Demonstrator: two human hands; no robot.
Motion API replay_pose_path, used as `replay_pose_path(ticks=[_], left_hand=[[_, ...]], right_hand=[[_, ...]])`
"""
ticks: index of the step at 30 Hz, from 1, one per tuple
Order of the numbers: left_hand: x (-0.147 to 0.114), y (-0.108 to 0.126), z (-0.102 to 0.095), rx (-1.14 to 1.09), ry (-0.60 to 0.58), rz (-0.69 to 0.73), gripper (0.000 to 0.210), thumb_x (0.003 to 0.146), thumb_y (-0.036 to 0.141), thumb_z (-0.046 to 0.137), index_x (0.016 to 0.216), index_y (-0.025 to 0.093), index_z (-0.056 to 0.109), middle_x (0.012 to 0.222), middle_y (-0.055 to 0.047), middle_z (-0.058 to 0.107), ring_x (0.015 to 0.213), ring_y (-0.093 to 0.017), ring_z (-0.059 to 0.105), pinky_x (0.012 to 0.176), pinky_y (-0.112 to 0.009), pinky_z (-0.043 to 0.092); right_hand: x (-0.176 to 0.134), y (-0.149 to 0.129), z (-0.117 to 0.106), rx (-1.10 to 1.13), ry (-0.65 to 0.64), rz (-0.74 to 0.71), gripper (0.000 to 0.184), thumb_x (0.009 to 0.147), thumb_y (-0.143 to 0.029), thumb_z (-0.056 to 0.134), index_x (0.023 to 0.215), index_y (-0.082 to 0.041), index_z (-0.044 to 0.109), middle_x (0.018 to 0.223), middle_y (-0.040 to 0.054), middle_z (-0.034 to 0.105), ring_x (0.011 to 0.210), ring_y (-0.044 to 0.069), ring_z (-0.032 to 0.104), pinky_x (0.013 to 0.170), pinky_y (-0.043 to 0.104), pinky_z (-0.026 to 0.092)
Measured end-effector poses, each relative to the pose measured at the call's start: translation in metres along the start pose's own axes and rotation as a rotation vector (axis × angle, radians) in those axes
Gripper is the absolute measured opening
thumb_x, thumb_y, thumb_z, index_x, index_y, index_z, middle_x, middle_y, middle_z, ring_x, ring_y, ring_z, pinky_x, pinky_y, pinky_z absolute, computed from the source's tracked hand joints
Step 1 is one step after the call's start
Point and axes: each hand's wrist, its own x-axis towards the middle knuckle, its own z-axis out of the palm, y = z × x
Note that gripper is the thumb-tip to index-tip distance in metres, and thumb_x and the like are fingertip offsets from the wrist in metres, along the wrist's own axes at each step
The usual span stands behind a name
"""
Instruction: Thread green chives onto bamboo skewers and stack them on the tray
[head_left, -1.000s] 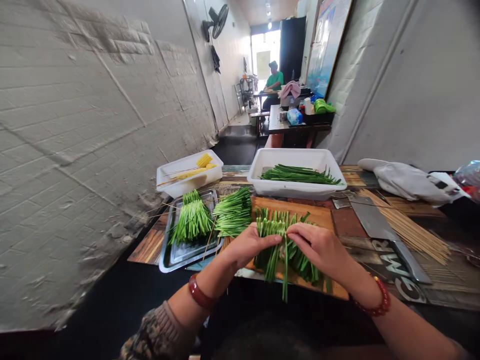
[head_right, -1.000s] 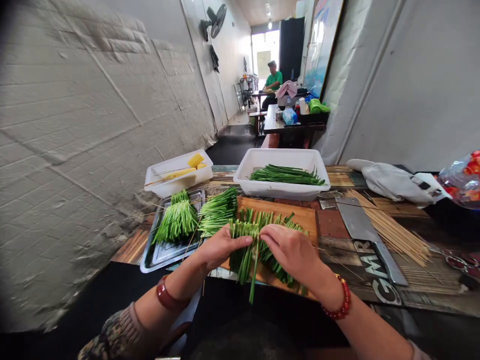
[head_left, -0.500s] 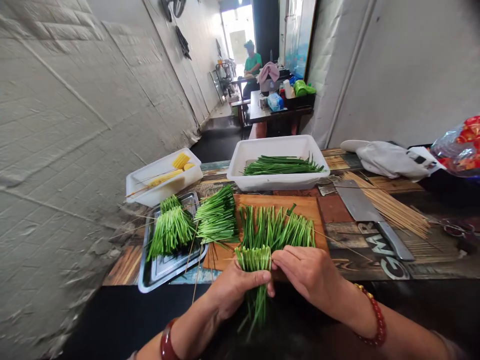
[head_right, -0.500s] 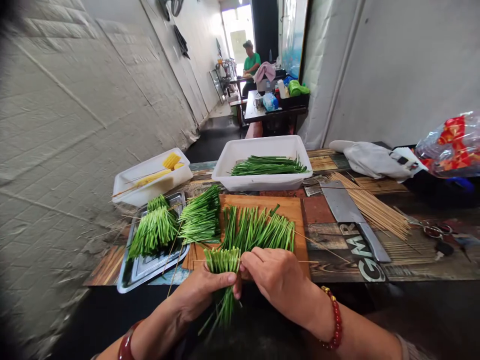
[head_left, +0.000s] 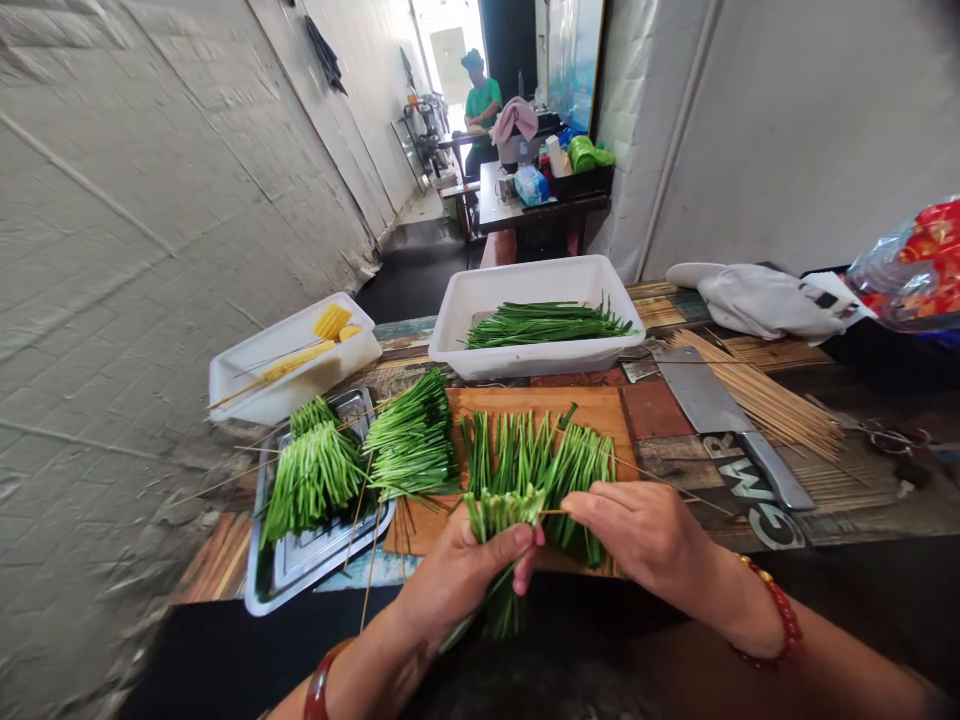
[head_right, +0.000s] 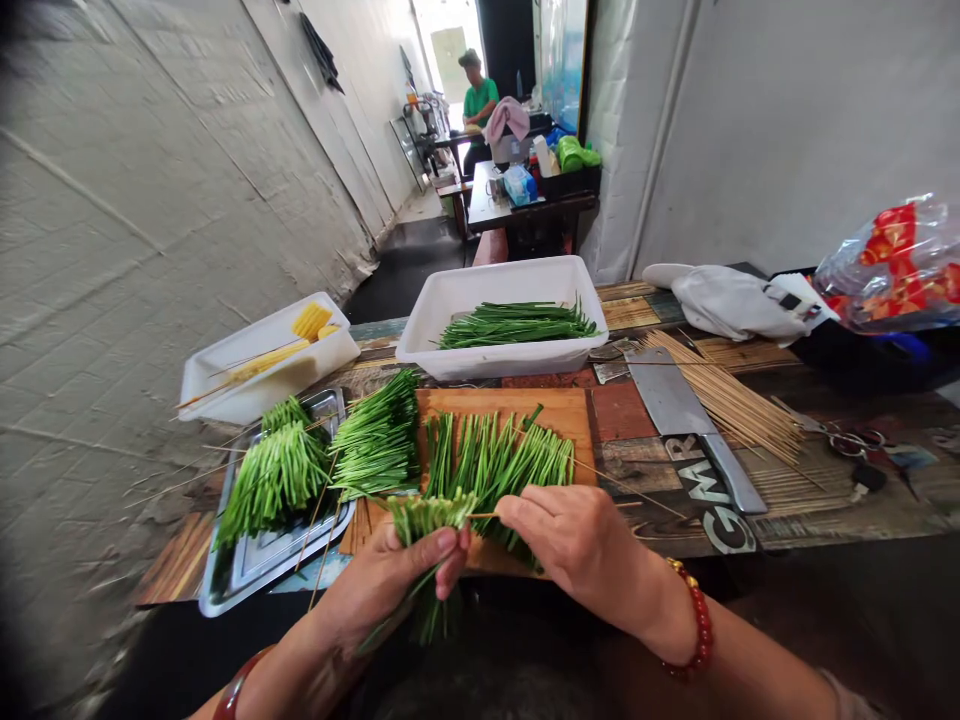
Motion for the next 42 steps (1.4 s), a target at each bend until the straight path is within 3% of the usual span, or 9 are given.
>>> replay_pose_path(ticks=[5,10,15,20,24,30,35,39,42], left_hand=[[0.000,0.031,-0.033,-0.081,0.317,0.206,0.023,0.079,0.038,0.073,0.077,0.017,0.067,0.054,0.003,0.051,0.052,-0.009,0.046,0.054,-0.022,0.038],[0.061,0.036,-0.045,0.134,0.017,-0.038,0.028,0.074,0.036,0.078,0.081,0.011,0.069,0.065,-0.004,0.066,0.058,-0.013,0.059,0.056,-0.024,0.045],[0.127,0.021,-0.049,0.205,-0.047,-0.105,0.032,0.065,0.036,0.083,0.072,0.010,0.066,0.065,-0.003,0.066,0.053,-0.011,0.058,0.055,-0.025,0.047],[0.143,0.012,-0.052,0.288,-0.011,-0.171,0.041,0.057,0.036,0.087,0.083,0.010,0.068,0.069,-0.004,0.069,0.060,-0.015,0.063,0.063,-0.029,0.052],[0.147,0.006,-0.057,0.458,0.042,0.016,0.043,0.060,0.037,0.082,0.091,0.010,0.070,0.082,-0.005,0.072,0.078,-0.021,0.067,0.077,-0.034,0.053],[0.138,-0.002,-0.081,0.799,0.335,0.276,0.058,0.071,0.033,0.072,0.122,0.008,0.062,0.117,-0.016,0.068,0.109,-0.030,0.063,0.097,-0.043,0.048],[0.103,-0.007,-0.079,1.178,0.285,0.418,0.053,0.085,0.031,0.057,0.132,0.008,0.053,0.135,-0.020,0.057,0.125,-0.030,0.054,0.109,-0.045,0.039],[0.087,-0.018,-0.064,1.397,0.261,0.369,0.057,0.087,0.034,0.059,0.138,0.010,0.048,0.143,-0.021,0.049,0.133,-0.031,0.047,0.112,-0.042,0.036],[0.089,-0.025,-0.050,1.499,0.299,0.259,0.069,0.086,0.048,0.059,0.140,0.007,0.044,0.139,-0.025,0.050,0.126,-0.036,0.053,0.105,-0.043,0.040]], right_hand=[[-0.039,0.053,-0.030,-0.186,0.113,0.234,0.027,0.099,-0.019,0.042,0.110,-0.021,0.067,0.103,0.0073,0.075,0.093,0.023,0.071,0.083,0.034,0.055],[-0.036,0.103,-0.033,-0.255,0.039,0.420,0.032,0.101,-0.028,0.039,0.107,-0.018,0.069,0.107,0.0109,0.073,0.097,0.027,0.069,0.085,0.040,0.054],[-0.023,0.132,-0.020,-0.306,0.023,0.455,0.030,0.096,-0.015,0.044,0.115,-0.012,0.066,0.114,0.0157,0.070,0.104,0.028,0.066,0.089,0.042,0.052],[-0.025,0.114,-0.020,-0.234,0.053,0.419,0.024,0.096,-0.019,0.048,0.111,-0.016,0.066,0.110,0.0133,0.068,0.102,0.027,0.063,0.088,0.042,0.051],[-0.039,0.091,-0.011,-0.083,-0.049,0.397,0.017,0.096,-0.023,0.051,0.095,-0.018,0.067,0.094,0.0080,0.068,0.087,0.022,0.065,0.081,0.036,0.051],[-0.056,0.082,0.012,-0.129,-0.030,0.491,0.007,0.091,-0.025,0.057,0.095,-0.020,0.062,0.087,0.0048,0.067,0.077,0.020,0.065,0.065,0.030,0.049],[-0.064,0.081,0.015,-0.058,-0.019,0.508,0.014,0.095,-0.027,0.049,0.093,-0.021,0.061,0.083,0.0041,0.067,0.074,0.019,0.065,0.065,0.030,0.048],[-0.076,0.072,0.005,0.054,0.051,0.550,0.025,0.094,-0.036,0.050,0.086,-0.021,0.068,0.086,0.0067,0.070,0.081,0.022,0.066,0.073,0.035,0.050],[-0.083,0.060,0.000,0.278,0.124,0.773,0.032,0.089,-0.048,0.056,0.090,-0.020,0.071,0.068,0.0028,0.065,0.061,0.018,0.060,0.056,0.029,0.046]])
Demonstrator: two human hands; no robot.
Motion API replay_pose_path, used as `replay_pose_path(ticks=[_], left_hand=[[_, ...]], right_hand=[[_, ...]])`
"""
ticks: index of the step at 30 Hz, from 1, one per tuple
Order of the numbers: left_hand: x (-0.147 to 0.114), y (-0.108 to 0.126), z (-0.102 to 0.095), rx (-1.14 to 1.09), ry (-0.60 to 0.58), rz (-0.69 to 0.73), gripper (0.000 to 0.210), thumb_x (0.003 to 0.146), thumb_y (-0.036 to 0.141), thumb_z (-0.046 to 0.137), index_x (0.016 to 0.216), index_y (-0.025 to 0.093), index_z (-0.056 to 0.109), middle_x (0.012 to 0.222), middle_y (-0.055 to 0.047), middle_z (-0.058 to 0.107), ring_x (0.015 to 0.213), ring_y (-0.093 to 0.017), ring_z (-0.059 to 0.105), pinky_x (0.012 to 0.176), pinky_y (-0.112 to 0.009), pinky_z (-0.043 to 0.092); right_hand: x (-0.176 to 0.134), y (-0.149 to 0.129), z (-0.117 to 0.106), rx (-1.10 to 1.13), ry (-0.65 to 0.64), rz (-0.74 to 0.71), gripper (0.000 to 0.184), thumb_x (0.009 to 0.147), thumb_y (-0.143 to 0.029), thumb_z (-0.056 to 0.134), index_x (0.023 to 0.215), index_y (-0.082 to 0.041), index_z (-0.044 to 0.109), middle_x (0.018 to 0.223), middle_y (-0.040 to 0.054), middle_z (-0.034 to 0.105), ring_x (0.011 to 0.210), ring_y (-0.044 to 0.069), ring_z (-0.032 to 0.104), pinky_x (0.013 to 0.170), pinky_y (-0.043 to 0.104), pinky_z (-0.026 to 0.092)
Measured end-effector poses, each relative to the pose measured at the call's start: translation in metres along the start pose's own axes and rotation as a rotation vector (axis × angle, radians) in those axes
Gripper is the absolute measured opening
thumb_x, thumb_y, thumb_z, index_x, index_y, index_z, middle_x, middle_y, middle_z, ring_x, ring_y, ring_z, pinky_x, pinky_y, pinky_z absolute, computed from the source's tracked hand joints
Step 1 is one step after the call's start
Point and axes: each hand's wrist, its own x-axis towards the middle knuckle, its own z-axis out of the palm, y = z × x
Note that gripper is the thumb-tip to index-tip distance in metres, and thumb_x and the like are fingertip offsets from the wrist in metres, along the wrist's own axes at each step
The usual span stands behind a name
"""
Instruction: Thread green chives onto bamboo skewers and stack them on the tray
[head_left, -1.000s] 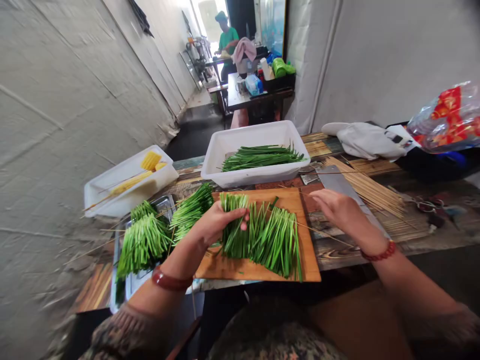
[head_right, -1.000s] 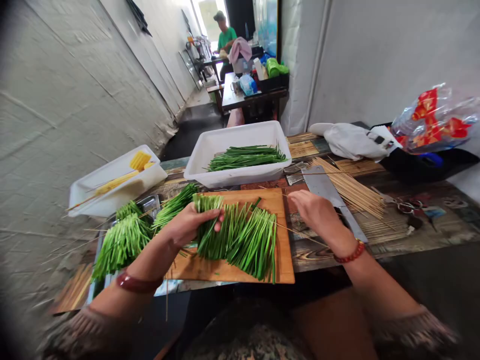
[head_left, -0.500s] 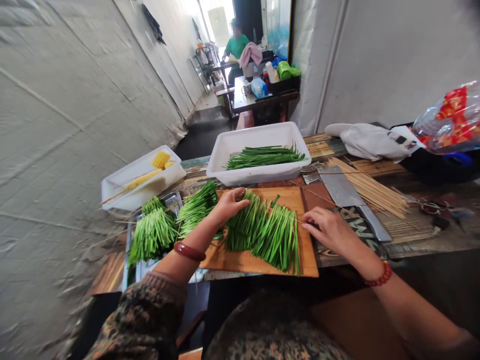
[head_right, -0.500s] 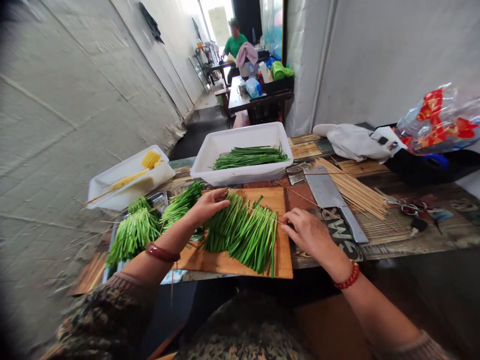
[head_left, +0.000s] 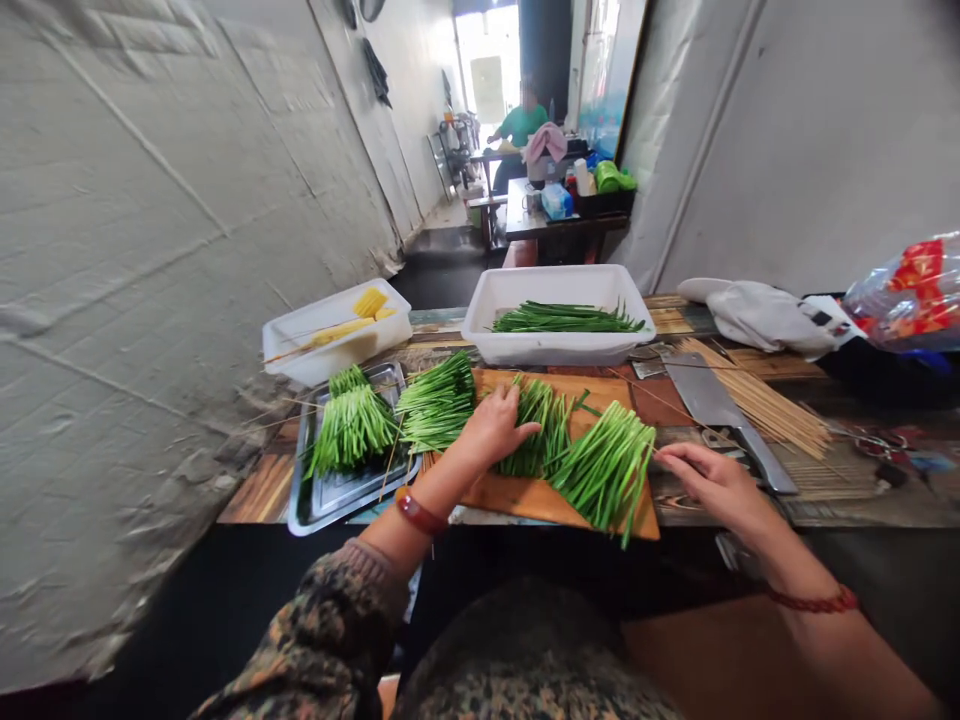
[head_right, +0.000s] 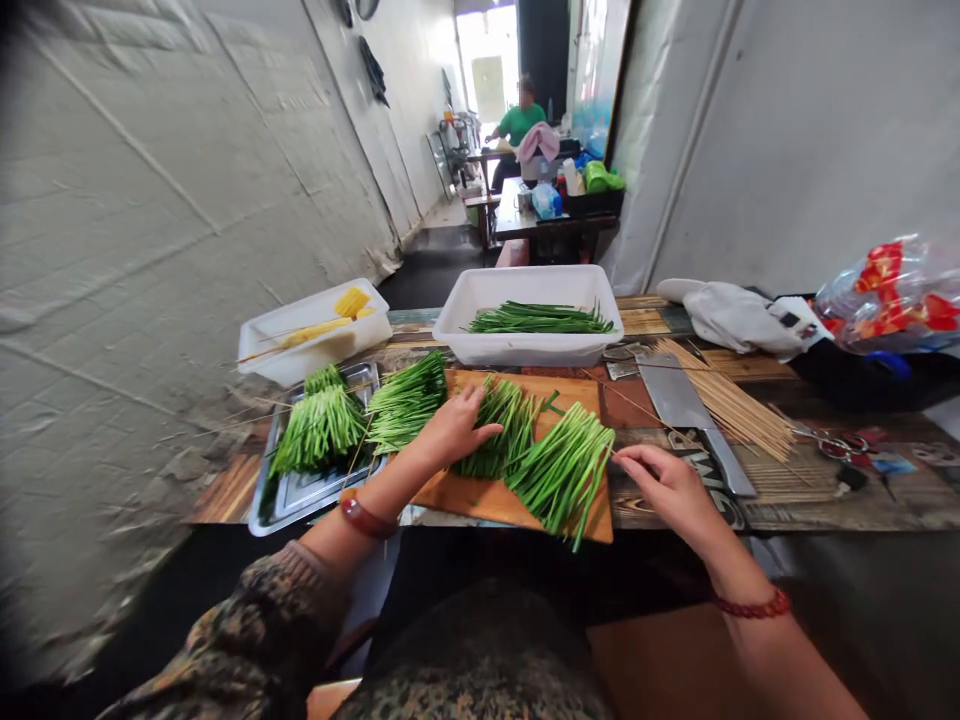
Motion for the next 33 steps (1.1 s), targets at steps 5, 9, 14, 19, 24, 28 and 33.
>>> replay_pose_path(ticks=[5,9,14,19,24,28,33], left_hand=[[0.002,0.031,0.009,0.086,-0.038,-0.078,0.094,0.078,0.074,0.052,0.146,0.010,0.036,0.141,-0.031,0.044,0.124,-0.047,0.048,0.099,-0.058,0.038],[0.002,0.047,0.020,0.112,-0.051,-0.042,0.095,0.074,0.070,0.060,0.149,0.017,0.033,0.150,-0.029,0.034,0.133,-0.052,0.035,0.103,-0.067,0.027],[0.014,0.035,0.017,0.105,-0.141,0.129,0.089,0.075,0.048,0.067,0.151,0.021,0.029,0.154,-0.022,0.033,0.137,-0.046,0.034,0.107,-0.063,0.027],[0.029,-0.001,-0.012,0.164,-0.282,0.377,0.082,0.075,0.005,0.054,0.150,0.030,0.030,0.158,-0.007,0.034,0.143,-0.030,0.031,0.116,-0.058,0.018],[0.018,-0.010,-0.021,0.068,-0.178,0.320,0.074,0.077,0.007,0.058,0.146,0.024,0.040,0.158,-0.011,0.031,0.144,-0.035,0.029,0.116,-0.062,0.019],[0.000,0.007,-0.012,-0.332,0.079,0.330,0.048,0.089,0.018,0.049,0.136,0.014,0.052,0.143,-0.016,0.052,0.134,-0.028,0.048,0.113,-0.046,0.036],[-0.011,0.037,-0.015,-0.742,0.067,0.333,0.047,0.088,0.038,0.057,0.127,0.013,0.060,0.129,-0.016,0.064,0.121,-0.028,0.058,0.104,-0.043,0.044]], right_hand=[[-0.014,-0.009,0.008,0.372,0.020,0.278,0.046,0.077,-0.059,0.067,0.094,-0.016,0.070,0.051,-0.0054,0.044,0.045,0.011,0.040,0.041,0.022,0.029],[-0.022,-0.009,0.008,0.492,0.002,0.307,0.045,0.074,-0.057,0.073,0.093,-0.016,0.069,0.055,-0.0051,0.044,0.047,0.009,0.036,0.042,0.021,0.024],[-0.032,-0.004,0.002,0.579,0.012,0.325,0.040,0.074,-0.052,0.076,0.092,-0.017,0.070,0.064,-0.0035,0.046,0.049,0.008,0.033,0.041,0.019,0.021],[-0.034,-0.016,0.008,0.655,0.061,0.356,0.042,0.069,-0.051,0.079,0.090,-0.016,0.068,0.069,-0.0025,0.049,0.047,0.005,0.035,0.038,0.017,0.019],[-0.030,-0.029,0.028,0.682,-0.002,0.351,0.044,0.073,-0.051,0.074,0.099,-0.016,0.065,0.072,-0.0038,0.050,0.044,0.005,0.041,0.035,0.017,0.026],[-0.031,-0.042,0.041,0.606,0.053,0.289,0.035,0.077,-0.046,0.068,0.094,-0.016,0.066,0.064,-0.0055,0.048,0.044,0.006,0.042,0.038,0.018,0.030],[-0.048,-0.071,0.048,0.555,0.109,0.195,0.024,0.085,-0.039,0.060,0.094,-0.017,0.066,0.056,-0.0067,0.045,0.046,0.008,0.039,0.044,0.021,0.028]])
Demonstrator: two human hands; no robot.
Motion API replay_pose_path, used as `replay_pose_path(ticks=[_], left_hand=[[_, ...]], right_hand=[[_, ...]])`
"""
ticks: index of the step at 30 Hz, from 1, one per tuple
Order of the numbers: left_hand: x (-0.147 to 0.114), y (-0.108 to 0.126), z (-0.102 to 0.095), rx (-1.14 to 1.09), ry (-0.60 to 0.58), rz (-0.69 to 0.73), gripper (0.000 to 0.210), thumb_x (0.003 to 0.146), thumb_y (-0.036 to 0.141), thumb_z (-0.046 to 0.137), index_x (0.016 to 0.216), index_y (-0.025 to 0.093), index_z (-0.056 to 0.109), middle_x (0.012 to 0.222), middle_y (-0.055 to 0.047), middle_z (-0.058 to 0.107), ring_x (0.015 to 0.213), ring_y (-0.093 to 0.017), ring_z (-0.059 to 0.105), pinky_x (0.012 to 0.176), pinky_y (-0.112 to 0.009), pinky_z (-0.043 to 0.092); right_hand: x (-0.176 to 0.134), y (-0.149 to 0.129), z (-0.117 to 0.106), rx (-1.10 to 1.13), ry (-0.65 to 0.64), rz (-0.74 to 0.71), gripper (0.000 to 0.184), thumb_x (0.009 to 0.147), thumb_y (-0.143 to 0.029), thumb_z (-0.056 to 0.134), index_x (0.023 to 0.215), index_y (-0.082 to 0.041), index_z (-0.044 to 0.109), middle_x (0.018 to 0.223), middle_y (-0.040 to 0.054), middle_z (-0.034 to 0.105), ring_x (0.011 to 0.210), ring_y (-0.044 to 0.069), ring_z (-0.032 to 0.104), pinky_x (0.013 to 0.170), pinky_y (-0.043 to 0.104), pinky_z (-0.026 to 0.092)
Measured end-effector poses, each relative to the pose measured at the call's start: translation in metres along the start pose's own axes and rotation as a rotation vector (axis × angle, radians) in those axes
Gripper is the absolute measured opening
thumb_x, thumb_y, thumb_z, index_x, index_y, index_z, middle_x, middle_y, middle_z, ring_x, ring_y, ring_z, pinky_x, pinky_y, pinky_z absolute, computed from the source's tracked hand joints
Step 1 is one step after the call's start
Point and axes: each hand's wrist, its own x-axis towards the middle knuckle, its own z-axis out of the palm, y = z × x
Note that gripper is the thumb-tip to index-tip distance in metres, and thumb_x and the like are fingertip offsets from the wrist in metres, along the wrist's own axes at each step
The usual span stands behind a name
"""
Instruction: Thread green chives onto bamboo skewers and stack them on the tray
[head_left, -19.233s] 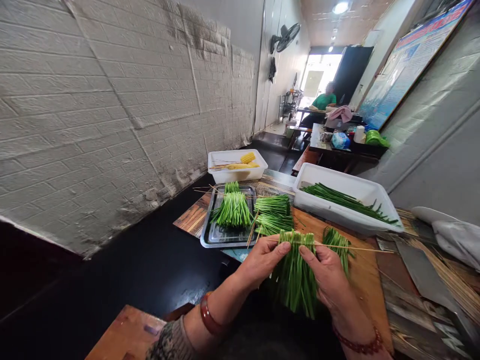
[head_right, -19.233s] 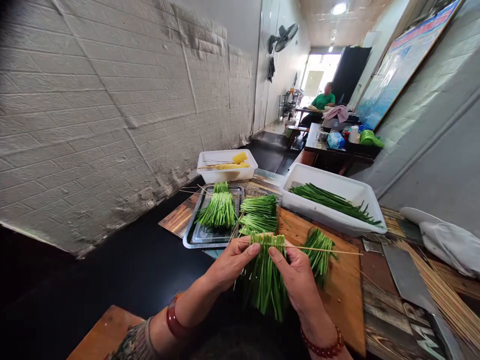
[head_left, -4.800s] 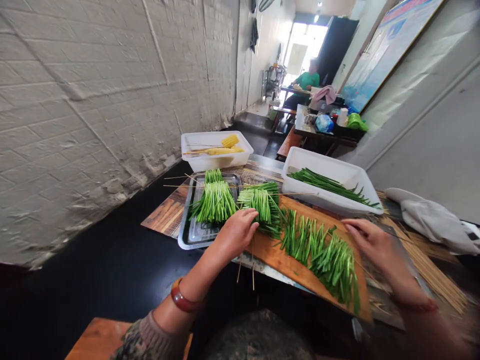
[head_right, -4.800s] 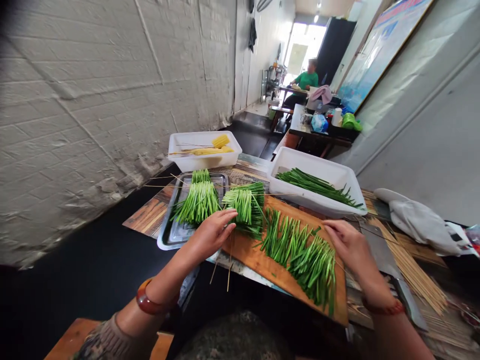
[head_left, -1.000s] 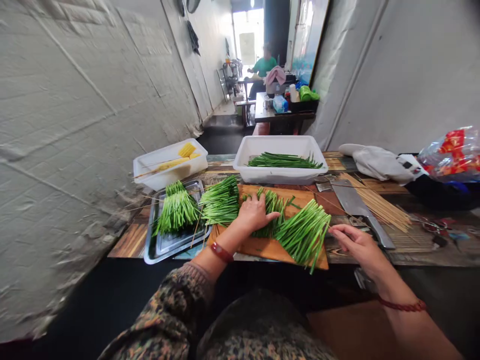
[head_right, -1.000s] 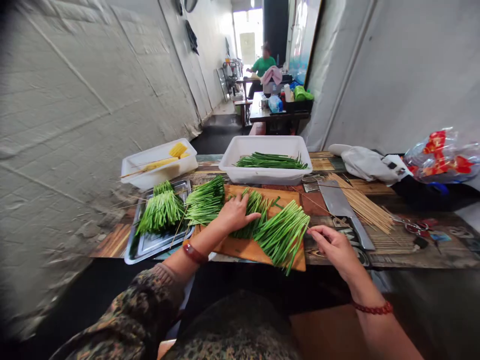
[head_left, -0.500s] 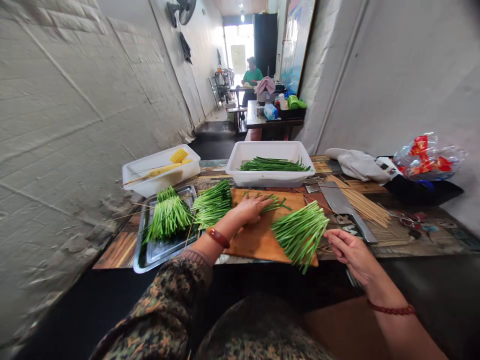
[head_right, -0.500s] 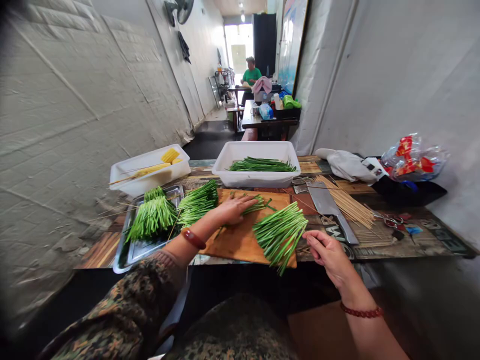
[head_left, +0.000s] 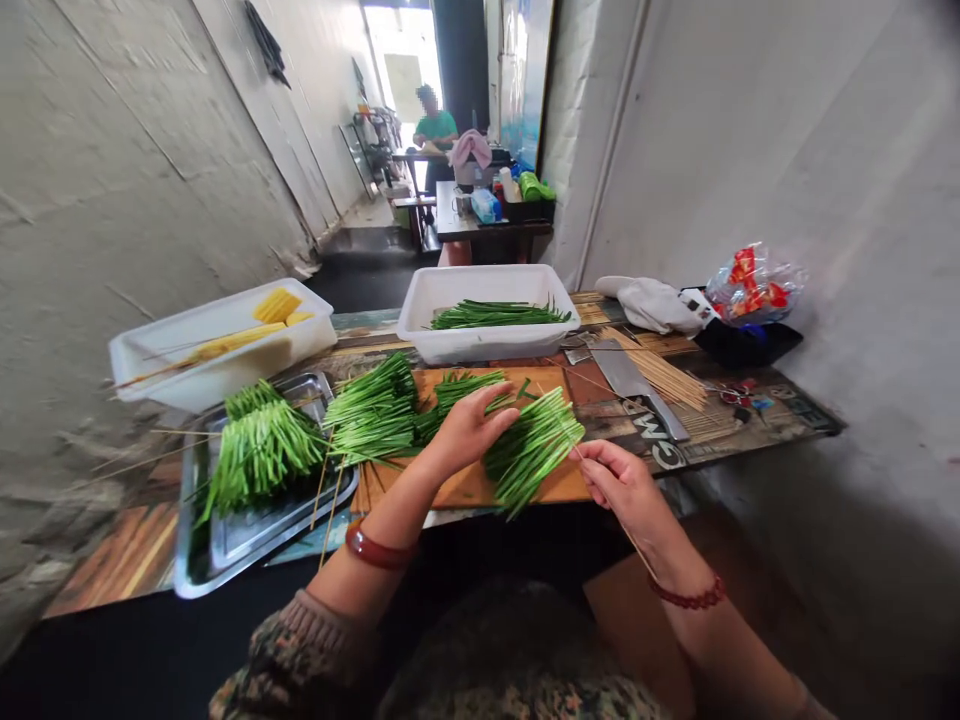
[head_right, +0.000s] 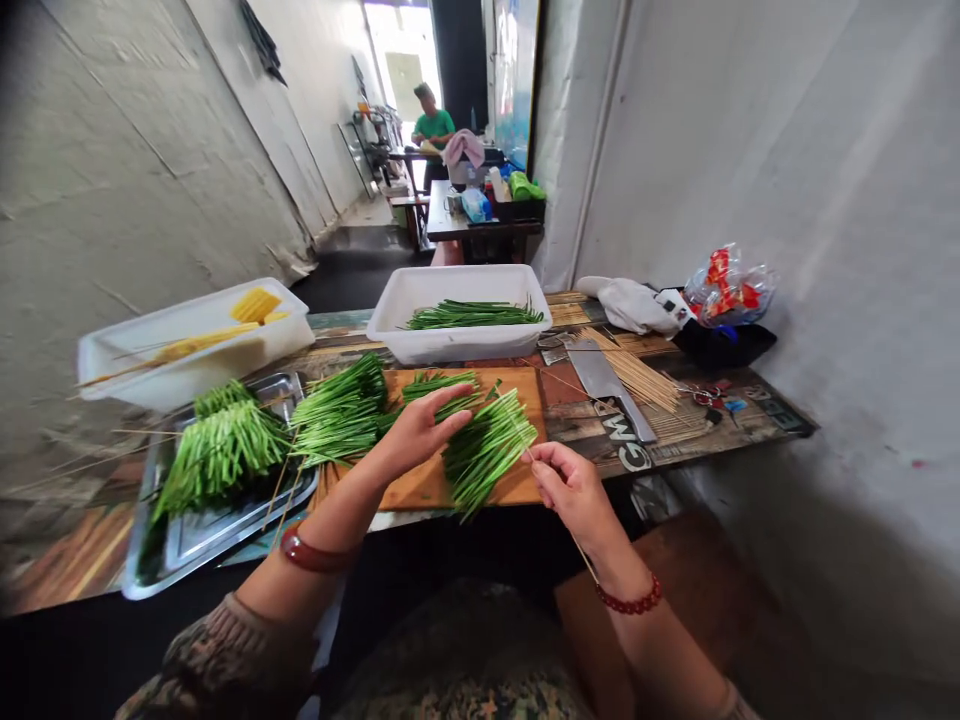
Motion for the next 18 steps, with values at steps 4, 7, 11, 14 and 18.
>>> replay_pose_path(ticks=[4,7,11,14,18], left_hand=[[0.003,0.020,0.005,-0.283,-0.175,0.000,0.042,0.082,0.041,0.064,0.113,0.012,0.067,0.110,-0.011,0.070,0.101,-0.024,0.064,0.090,-0.035,0.051],[-0.002,0.029,0.003,-0.389,-0.288,-0.055,0.034,0.084,0.044,0.061,0.091,0.011,0.069,0.084,-0.005,0.069,0.076,-0.016,0.061,0.071,-0.026,0.050],[-0.013,0.032,-0.001,-0.493,-0.356,-0.103,0.034,0.082,0.045,0.063,0.084,0.012,0.067,0.076,-0.001,0.063,0.066,-0.012,0.054,0.062,-0.022,0.045],[-0.018,0.029,0.000,-0.508,-0.363,-0.120,0.035,0.080,0.047,0.066,0.080,0.011,0.067,0.070,-0.001,0.060,0.062,-0.011,0.052,0.058,-0.022,0.042],[-0.021,0.023,0.004,-0.535,-0.377,-0.149,0.037,0.078,0.048,0.068,0.078,0.011,0.066,0.068,0.000,0.059,0.059,-0.011,0.050,0.056,-0.022,0.041]], right_hand=[[-0.019,-0.013,0.006,-0.076,-0.037,-0.084,0.021,0.089,-0.034,0.057,0.097,-0.017,0.066,0.055,-0.0064,0.048,0.047,0.008,0.040,0.047,0.022,0.029],[-0.027,-0.014,0.008,-0.058,-0.032,-0.107,0.019,0.090,-0.033,0.057,0.096,-0.017,0.065,0.055,-0.0069,0.046,0.046,0.008,0.039,0.046,0.022,0.028],[-0.036,-0.010,0.014,0.051,-0.028,-0.065,0.017,0.089,-0.035,0.061,0.093,-0.018,0.061,0.057,-0.0078,0.045,0.044,0.006,0.038,0.043,0.020,0.026],[-0.040,-0.007,0.020,0.142,-0.047,-0.013,0.025,0.087,-0.040,0.063,0.101,-0.021,0.055,0.063,-0.0082,0.047,0.041,0.005,0.036,0.038,0.019,0.021],[-0.036,-0.013,0.024,0.036,-0.098,-0.068,0.029,0.087,-0.042,0.063,0.104,-0.019,0.058,0.066,-0.0064,0.050,0.043,0.006,0.039,0.040,0.020,0.027]])
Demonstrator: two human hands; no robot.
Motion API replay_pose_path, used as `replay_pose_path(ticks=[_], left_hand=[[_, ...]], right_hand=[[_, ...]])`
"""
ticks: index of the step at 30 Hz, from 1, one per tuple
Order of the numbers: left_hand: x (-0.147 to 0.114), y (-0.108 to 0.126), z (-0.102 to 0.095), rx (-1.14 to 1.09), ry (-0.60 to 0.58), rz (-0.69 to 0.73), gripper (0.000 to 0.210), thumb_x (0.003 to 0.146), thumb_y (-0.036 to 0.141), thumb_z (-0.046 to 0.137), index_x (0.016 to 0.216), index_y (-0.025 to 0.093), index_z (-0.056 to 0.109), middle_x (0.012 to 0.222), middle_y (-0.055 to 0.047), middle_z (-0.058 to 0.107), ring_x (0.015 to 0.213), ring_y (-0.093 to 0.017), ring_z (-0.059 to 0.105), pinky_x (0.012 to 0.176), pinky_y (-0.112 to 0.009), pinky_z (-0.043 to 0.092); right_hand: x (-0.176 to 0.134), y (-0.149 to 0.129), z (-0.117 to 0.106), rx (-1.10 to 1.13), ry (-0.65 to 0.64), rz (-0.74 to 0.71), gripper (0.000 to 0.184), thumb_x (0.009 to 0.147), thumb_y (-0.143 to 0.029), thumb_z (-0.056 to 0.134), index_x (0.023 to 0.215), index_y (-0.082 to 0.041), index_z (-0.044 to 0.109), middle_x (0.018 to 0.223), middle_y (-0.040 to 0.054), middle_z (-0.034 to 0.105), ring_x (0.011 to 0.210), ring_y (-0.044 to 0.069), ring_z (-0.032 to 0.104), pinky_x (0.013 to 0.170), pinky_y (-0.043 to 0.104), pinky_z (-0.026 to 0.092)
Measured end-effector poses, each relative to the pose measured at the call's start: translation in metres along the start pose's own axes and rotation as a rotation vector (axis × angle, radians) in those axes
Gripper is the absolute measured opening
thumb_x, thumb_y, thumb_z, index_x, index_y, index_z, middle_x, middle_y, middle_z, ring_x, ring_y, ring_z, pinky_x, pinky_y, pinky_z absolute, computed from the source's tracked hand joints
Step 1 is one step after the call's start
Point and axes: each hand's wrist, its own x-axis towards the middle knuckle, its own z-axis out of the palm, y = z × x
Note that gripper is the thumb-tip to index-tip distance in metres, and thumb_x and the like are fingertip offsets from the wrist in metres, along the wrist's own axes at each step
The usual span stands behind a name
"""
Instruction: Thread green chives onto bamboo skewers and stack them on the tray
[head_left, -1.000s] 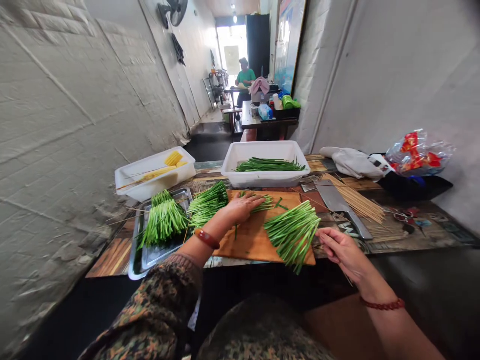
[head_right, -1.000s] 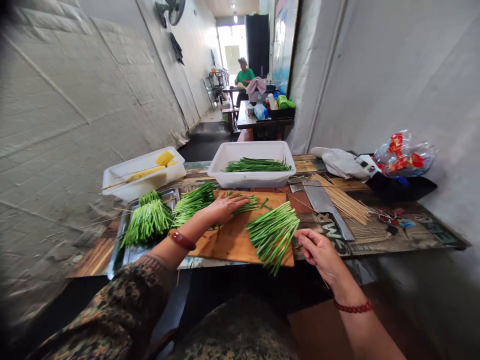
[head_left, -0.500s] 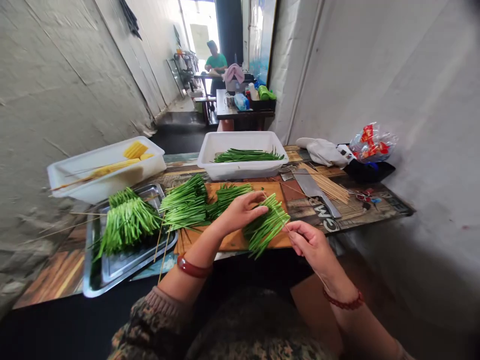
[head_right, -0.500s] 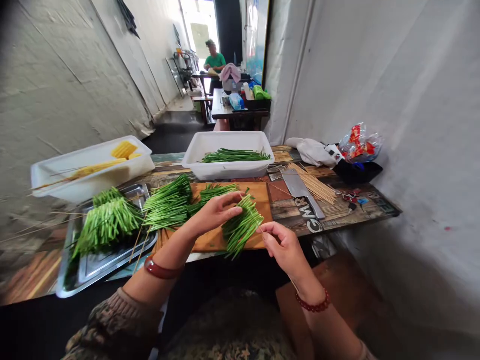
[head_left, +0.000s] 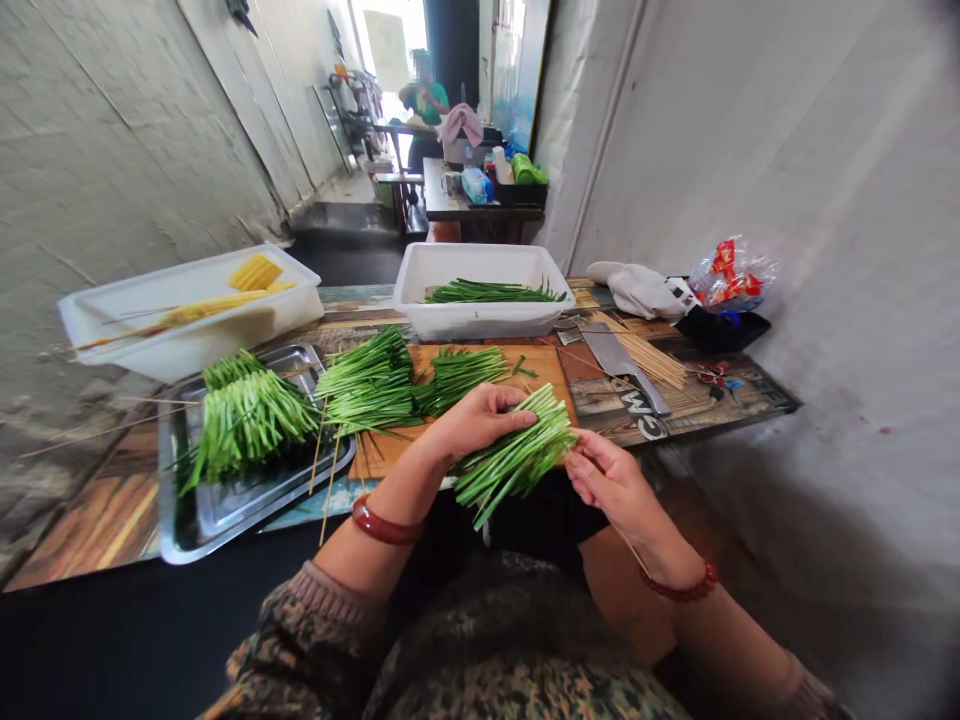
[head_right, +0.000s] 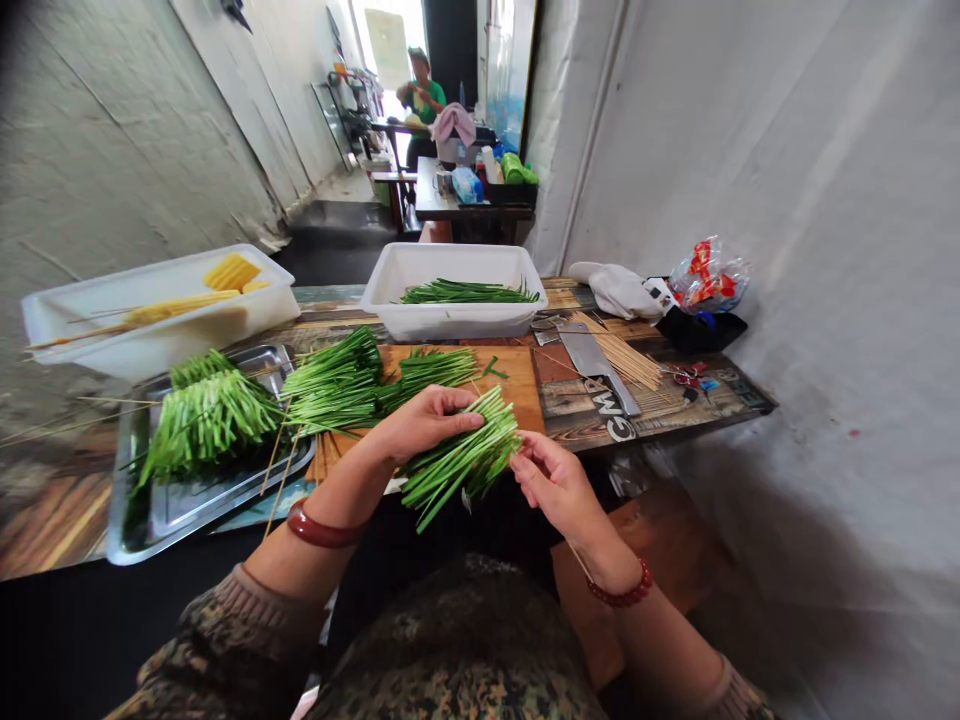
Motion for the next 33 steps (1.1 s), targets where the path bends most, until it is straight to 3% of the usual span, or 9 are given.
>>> replay_pose_path(ticks=[3,7,10,17,20,22,26,29,33], left_hand=[[0.000,-0.001,-0.003,-0.014,-0.009,-0.008,0.037,0.079,0.048,0.067,0.081,0.010,0.067,0.069,-0.001,0.060,0.060,-0.011,0.050,0.057,-0.023,0.042],[0.003,0.000,-0.011,-0.008,0.027,0.036,0.033,0.080,0.043,0.067,0.085,0.011,0.068,0.076,-0.002,0.064,0.069,-0.013,0.054,0.067,-0.024,0.045],[0.011,-0.005,-0.019,-0.021,0.050,-0.003,0.029,0.083,0.040,0.064,0.089,0.012,0.068,0.084,-0.003,0.067,0.076,-0.014,0.057,0.074,-0.026,0.046],[0.017,-0.026,-0.042,0.060,0.140,-0.239,0.031,0.087,0.041,0.056,0.089,0.012,0.067,0.082,-0.003,0.065,0.075,-0.015,0.056,0.069,-0.025,0.047],[0.015,-0.031,-0.036,0.069,0.197,-0.278,0.033,0.082,0.042,0.064,0.096,0.012,0.067,0.085,-0.002,0.066,0.076,-0.015,0.057,0.069,-0.024,0.046],[0.019,-0.038,-0.028,0.123,0.228,-0.273,0.042,0.069,0.040,0.078,0.100,0.013,0.066,0.088,-0.001,0.066,0.078,-0.016,0.057,0.072,-0.025,0.046],[0.030,-0.057,-0.016,0.148,0.246,-0.258,0.035,0.066,0.029,0.082,0.092,0.016,0.063,0.080,0.002,0.063,0.074,-0.014,0.057,0.067,-0.022,0.045],[0.030,-0.059,-0.009,0.154,0.253,-0.269,0.033,0.067,0.029,0.081,0.091,0.018,0.062,0.080,0.002,0.064,0.074,-0.015,0.060,0.066,-0.022,0.046],[0.017,-0.037,-0.004,0.386,0.325,-0.260,0.043,0.071,0.039,0.078,0.106,0.017,0.063,0.093,-0.006,0.070,0.082,-0.021,0.064,0.071,-0.028,0.048]], right_hand=[[0.010,-0.009,0.001,-0.085,-0.016,-0.045,0.025,0.089,-0.041,0.061,0.085,-0.017,0.061,0.059,-0.0058,0.048,0.046,0.007,0.041,0.045,0.021,0.031],[0.028,-0.013,0.002,0.117,-0.056,0.113,0.033,0.087,-0.043,0.062,0.069,-0.019,0.050,0.054,-0.0072,0.043,0.041,0.006,0.033,0.040,0.021,0.023],[0.047,-0.005,-0.002,0.145,-0.084,0.175,0.031,0.086,-0.044,0.063,0.072,-0.019,0.053,0.055,-0.0069,0.044,0.042,0.006,0.034,0.040,0.020,0.024],[0.103,0.023,-0.013,-0.098,-0.194,0.143,0.026,0.089,-0.041,0.058,0.076,-0.018,0.060,0.061,-0.0033,0.052,0.048,0.009,0.043,0.046,0.022,0.034],[0.110,0.033,-0.023,-0.175,-0.265,0.188,0.025,0.088,-0.041,0.060,0.077,-0.019,0.061,0.060,-0.0028,0.052,0.051,0.010,0.045,0.048,0.022,0.036],[0.112,0.043,-0.036,-0.206,-0.272,0.261,0.025,0.087,-0.044,0.062,0.083,-0.019,0.063,0.059,-0.0028,0.053,0.051,0.011,0.046,0.048,0.022,0.037],[0.122,0.061,-0.053,-0.158,-0.246,0.425,0.036,0.076,-0.052,0.073,0.092,-0.021,0.062,0.058,-0.0030,0.055,0.050,0.013,0.049,0.043,0.021,0.040],[0.128,0.058,-0.047,-0.053,-0.218,0.512,0.054,0.064,-0.054,0.081,0.102,-0.022,0.062,0.062,-0.0026,0.061,0.045,0.013,0.048,0.036,0.021,0.038],[0.128,0.045,-0.033,0.007,-0.228,0.533,0.047,0.060,-0.052,0.084,0.090,-0.021,0.066,0.063,-0.0017,0.061,0.045,0.011,0.048,0.035,0.019,0.037]])
